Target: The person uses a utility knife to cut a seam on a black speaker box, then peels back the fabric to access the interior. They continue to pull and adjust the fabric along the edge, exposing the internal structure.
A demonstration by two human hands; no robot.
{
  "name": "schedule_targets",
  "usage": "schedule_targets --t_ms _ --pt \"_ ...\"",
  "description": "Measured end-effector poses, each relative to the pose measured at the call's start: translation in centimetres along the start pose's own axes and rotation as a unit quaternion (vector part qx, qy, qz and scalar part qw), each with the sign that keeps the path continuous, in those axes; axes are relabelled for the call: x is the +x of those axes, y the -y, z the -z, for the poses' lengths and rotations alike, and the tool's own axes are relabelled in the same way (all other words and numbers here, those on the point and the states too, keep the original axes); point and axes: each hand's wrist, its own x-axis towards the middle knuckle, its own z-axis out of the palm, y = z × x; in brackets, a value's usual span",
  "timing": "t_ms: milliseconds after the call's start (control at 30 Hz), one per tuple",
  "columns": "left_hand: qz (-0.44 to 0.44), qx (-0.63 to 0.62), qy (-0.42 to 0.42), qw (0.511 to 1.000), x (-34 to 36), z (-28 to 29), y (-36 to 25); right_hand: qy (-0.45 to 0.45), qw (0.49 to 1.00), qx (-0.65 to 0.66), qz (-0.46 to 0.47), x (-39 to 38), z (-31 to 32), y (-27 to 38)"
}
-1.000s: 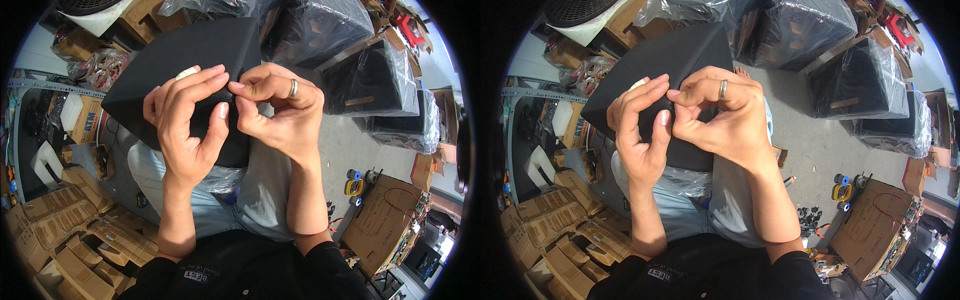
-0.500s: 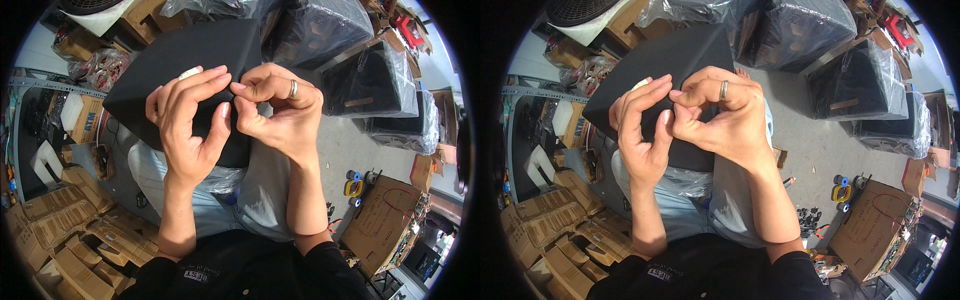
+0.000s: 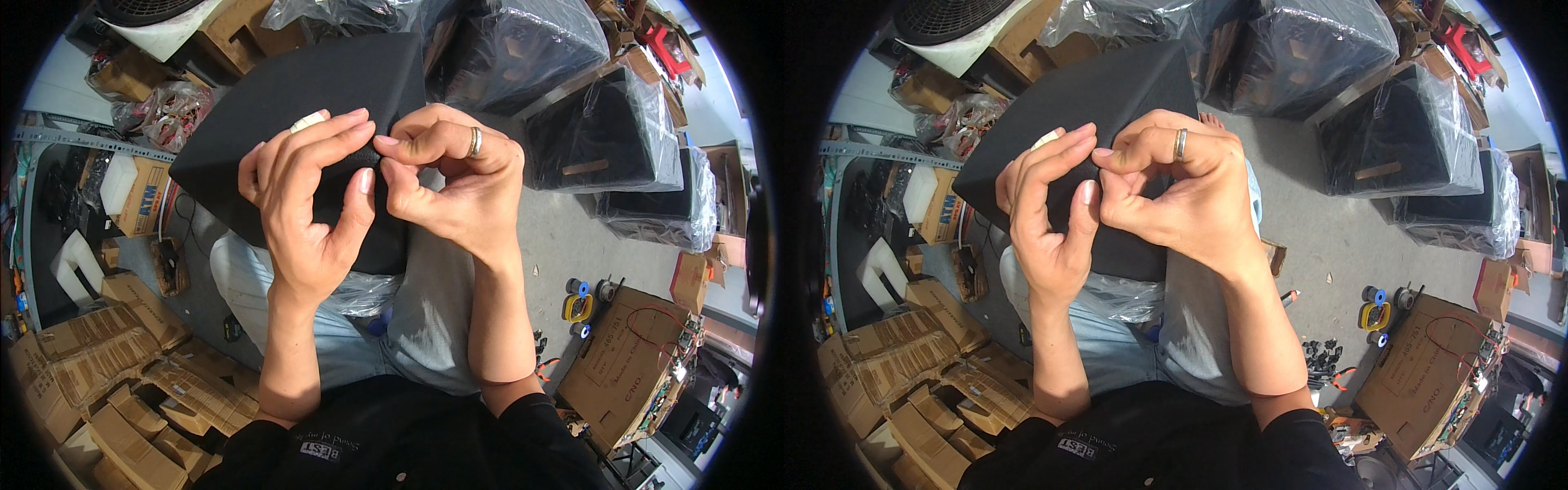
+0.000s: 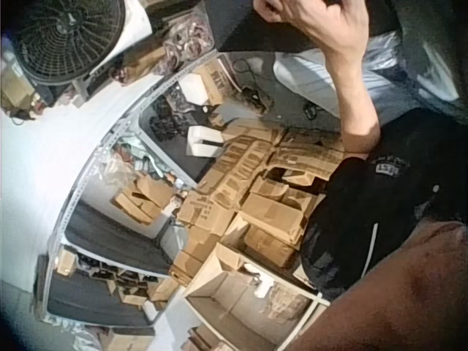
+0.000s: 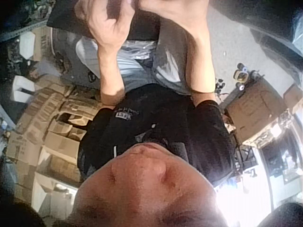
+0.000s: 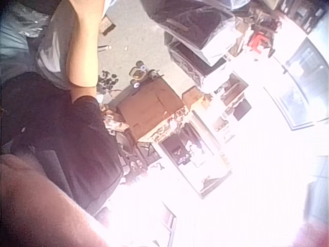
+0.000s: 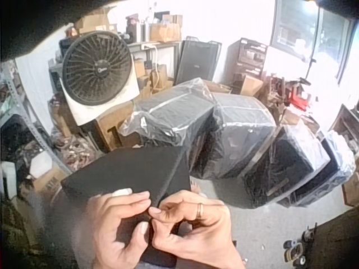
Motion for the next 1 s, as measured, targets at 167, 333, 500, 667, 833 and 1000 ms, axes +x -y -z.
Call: schedule_targets --t_ms 167,333,500,667,833,1000 --pt "0.004 0.006 0.005 1.000 0.0 0.1 -0.1 -0.010 0.999 0.023 -0.030 -0.3 0.0 -0.4" --pt "0.007 0.003 0.009 1.000 0.0 0.1 -0.1 -0.013 0.999 0.041 -0.028 -0.7 0.1 -0.1" --pt "0.002 0.003 0.003 1.000 -0.1 0.2 0.2 0.024 0.999 -0.043 0.007 -0.2 0.4 0.2" --pt "0.002 0.000 0.005 1.000 0.0 0.1 -0.1 0.030 0.996 -0.070 0.044 0.3 0.8 -0.3" --pt "0.005 -0.002 0.008 1.000 -0.1 0.2 0.0 0.039 0.997 -0.046 0.038 0.4 1.1 -0.3" --pt "0.004 0.003 0.009 1.000 -0.2 0.1 -0.1 0.057 0.997 -0.050 -0.002 0.4 1.3 0.8"
